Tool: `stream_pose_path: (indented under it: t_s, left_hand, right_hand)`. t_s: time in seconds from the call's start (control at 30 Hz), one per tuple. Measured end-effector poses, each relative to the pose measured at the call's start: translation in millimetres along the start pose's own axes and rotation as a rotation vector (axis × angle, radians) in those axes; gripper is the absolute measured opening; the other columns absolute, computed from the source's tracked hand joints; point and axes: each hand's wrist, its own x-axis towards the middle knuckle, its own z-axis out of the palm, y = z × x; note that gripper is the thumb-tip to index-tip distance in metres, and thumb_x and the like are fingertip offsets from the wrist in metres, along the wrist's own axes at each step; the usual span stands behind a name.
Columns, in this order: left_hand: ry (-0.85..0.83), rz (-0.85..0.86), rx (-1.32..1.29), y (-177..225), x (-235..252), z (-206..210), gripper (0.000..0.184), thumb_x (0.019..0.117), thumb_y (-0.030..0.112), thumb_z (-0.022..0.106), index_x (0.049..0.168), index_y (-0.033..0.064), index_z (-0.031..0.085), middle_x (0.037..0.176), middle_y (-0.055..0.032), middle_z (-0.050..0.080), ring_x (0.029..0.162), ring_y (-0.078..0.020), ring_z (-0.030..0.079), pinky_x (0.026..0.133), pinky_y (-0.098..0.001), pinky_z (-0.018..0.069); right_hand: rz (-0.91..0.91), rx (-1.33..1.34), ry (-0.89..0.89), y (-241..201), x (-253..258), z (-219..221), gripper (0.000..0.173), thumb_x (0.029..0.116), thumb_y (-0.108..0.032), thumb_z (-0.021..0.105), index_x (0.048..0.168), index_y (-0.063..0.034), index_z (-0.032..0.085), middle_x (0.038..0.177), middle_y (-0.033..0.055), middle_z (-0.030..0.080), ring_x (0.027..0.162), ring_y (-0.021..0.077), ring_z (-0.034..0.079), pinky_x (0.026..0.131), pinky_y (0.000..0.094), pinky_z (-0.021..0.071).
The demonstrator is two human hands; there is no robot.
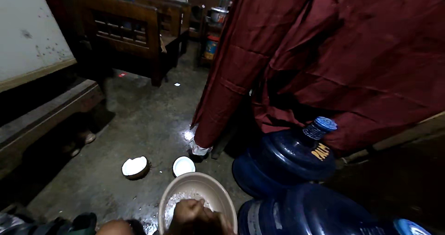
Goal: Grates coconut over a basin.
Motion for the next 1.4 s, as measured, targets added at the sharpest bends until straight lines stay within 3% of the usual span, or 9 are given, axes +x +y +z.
stream_pose_path:
  t_s: [0.13,0.27,0.47,0.57,0.8,0.97,1.1,1.23,1.4]
  left_hand:
    - [-0.128,-0.374,0.026,14.8,49.3,-8.1,0.075,0.1065,0.061,0.034,0.118,-0.0045,0.069,0.123,-0.0249,0.066,0.12,-0.036,0.061,0.105,-0.0557,0.0455]
    - [-0.354,-0.271,-0.143,69.9,40.8,-31.9,0.081,0.1072,0.062,0.013,0.147,0.0011,0.049,0.146,-0.0207,0.054,0.135,-0.0287,0.053,0.113,-0.05,0.0427]
    - [0.029,0.123,0.014,41.3,-39.4,-4.6,0.041,0.1055,0.039,0.052,0.108,0.0067,0.077,0.102,-0.0095,0.076,0.099,-0.0206,0.072,0.094,-0.0463,0.0571]
    - [-0.054,-0.046,0.119,4.8,0.1,-2.5,0.049,0.1042,0.048,0.049,0.101,0.008,0.077,0.098,-0.0118,0.075,0.097,-0.0257,0.071,0.092,-0.0525,0.0542]
    - [-0.242,-0.261,0.206,55.1,48.1,-22.4,0.071,0.1098,0.055,0.027,0.136,-0.0011,0.06,0.141,-0.0241,0.058,0.137,-0.0353,0.052,0.116,-0.0559,0.0368]
    - [-0.069,0.003,0.338,87.4,-30.1,-30.3,0.06,0.1051,0.055,0.041,0.095,0.0062,0.074,0.089,-0.0132,0.071,0.089,-0.0288,0.069,0.083,-0.0534,0.0534]
    - [0.155,0.041,0.302,20.4,-25.2,-11.8,0.045,0.1024,0.048,0.053,0.094,0.0111,0.078,0.089,-0.0068,0.075,0.087,-0.0218,0.072,0.083,-0.0481,0.0573]
    - [-0.016,-0.283,0.322,31.2,33.9,-14.4,0.068,0.1045,0.061,0.041,0.104,0.0008,0.073,0.108,-0.02,0.07,0.109,-0.0347,0.066,0.098,-0.0565,0.0495]
    - [-0.189,-0.119,0.171,67.2,13.5,-40.7,0.067,0.1054,0.062,0.035,0.128,0.0091,0.069,0.132,-0.0144,0.066,0.127,-0.0286,0.06,0.111,-0.0545,0.0431]
  right_hand:
    - [0.117,-0.036,-0.287,21.0,75.6,-16.8,0.079,0.0908,-0.005,0.067,0.161,-0.0207,0.034,0.148,0.0246,0.051,0.131,0.0422,0.056,0.108,0.059,0.0474]
    - [0.035,0.006,-0.392,-9.6,74.0,-80.5,0.072,0.0928,0.001,0.062,0.159,-0.0111,0.036,0.153,0.0194,0.05,0.14,0.0342,0.05,0.117,0.0544,0.0398]
    - [-0.086,0.044,-0.042,-12.6,-14.5,-48.2,0.056,0.0925,-0.011,0.067,0.147,-0.0128,0.054,0.142,0.0201,0.058,0.126,0.0413,0.059,0.101,0.0581,0.0522]
    - [0.048,0.038,-0.086,13.0,25.0,-2.6,0.057,0.0966,-0.018,0.065,0.152,-0.0193,0.051,0.147,0.0202,0.053,0.131,0.0419,0.055,0.105,0.0554,0.0493]
    - [0.114,-0.052,-0.302,3.1,78.8,-52.3,0.082,0.0926,-0.001,0.062,0.164,-0.0166,0.025,0.151,0.0204,0.052,0.137,0.0362,0.053,0.115,0.0557,0.0416]
    - [0.06,0.299,-0.145,-7.2,5.7,-35.9,0.069,0.0938,-0.013,0.07,0.154,-0.0004,0.039,0.14,0.0237,0.059,0.127,0.033,0.061,0.11,0.0497,0.0478]
    - [0.098,0.792,-0.053,12.2,23.2,26.2,0.038,0.1045,-0.022,0.052,0.132,0.0027,0.061,0.126,0.0176,0.067,0.117,0.0216,0.065,0.104,0.0376,0.052]
    - [0.136,0.212,-0.272,26.2,68.2,8.6,0.067,0.0906,-0.011,0.072,0.152,-0.004,0.045,0.141,0.0216,0.059,0.131,0.0318,0.059,0.113,0.0505,0.0451]
    - [0.126,0.198,-0.239,-10.7,43.7,-47.0,0.078,0.0896,0.004,0.065,0.16,-0.0101,0.033,0.148,0.0218,0.053,0.136,0.0342,0.054,0.115,0.0521,0.0433]
